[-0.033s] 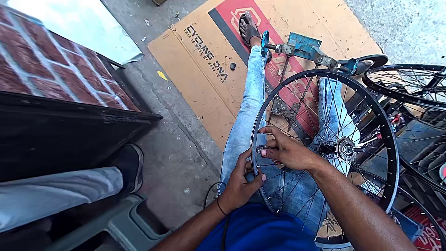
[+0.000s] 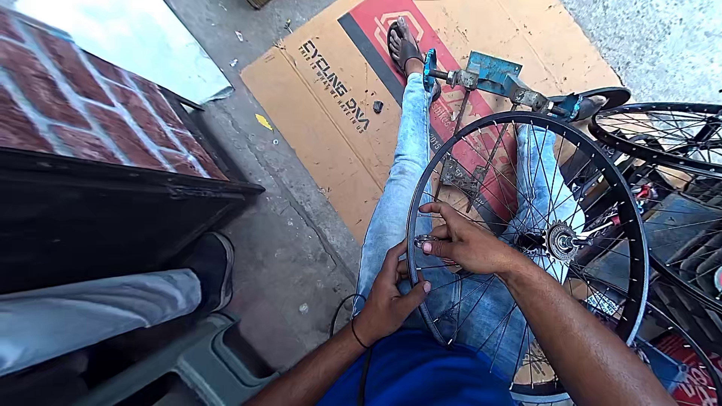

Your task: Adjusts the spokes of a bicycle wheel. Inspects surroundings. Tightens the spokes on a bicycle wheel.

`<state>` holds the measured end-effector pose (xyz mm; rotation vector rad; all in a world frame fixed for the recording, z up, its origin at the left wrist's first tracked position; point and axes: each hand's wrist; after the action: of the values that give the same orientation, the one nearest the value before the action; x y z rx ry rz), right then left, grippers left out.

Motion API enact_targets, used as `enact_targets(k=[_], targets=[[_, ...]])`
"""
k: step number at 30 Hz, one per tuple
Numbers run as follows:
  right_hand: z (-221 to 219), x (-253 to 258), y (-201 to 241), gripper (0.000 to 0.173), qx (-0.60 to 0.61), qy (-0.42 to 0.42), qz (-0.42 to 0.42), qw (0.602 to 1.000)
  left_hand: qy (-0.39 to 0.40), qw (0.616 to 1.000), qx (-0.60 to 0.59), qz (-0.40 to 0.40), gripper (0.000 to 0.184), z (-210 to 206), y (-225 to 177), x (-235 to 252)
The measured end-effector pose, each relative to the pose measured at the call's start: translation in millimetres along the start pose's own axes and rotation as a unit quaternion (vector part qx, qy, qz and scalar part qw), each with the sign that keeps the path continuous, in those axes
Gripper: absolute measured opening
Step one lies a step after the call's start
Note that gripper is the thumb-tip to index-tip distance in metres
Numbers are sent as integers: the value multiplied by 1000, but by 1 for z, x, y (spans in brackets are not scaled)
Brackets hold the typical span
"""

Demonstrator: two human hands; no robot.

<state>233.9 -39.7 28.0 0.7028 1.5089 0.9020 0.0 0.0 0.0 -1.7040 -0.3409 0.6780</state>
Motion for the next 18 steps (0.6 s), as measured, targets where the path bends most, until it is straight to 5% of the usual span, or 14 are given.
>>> enact_targets(k=[3,6,10,14,18], targets=[[-6,7,4,82,14,-42,-42,998,-1,1000,0,5,79,1,-1,1],[-20,5,-2,79,-104,-158,-22,982,0,1000,3,9,78,2,1,4],[-41,-1,-7,54,-285,-290,51,912,1,1000,0,17,78,3,1,6],[-55,7,-17,3,-404,-385,148,816,5,1000,-10,15,79,3,2,8],[-42,0,0,11,-374,-294,83,876,8,1000,-13,12,80,1,3,4]])
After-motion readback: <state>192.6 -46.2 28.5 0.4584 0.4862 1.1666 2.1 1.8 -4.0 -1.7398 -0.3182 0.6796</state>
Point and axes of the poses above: each hand's wrist, its own x-axis towards the middle knuckle, its own z-axis out of the back of the hand, y = z × x, and after that the axes turned 4 degrees about -x, right-handed
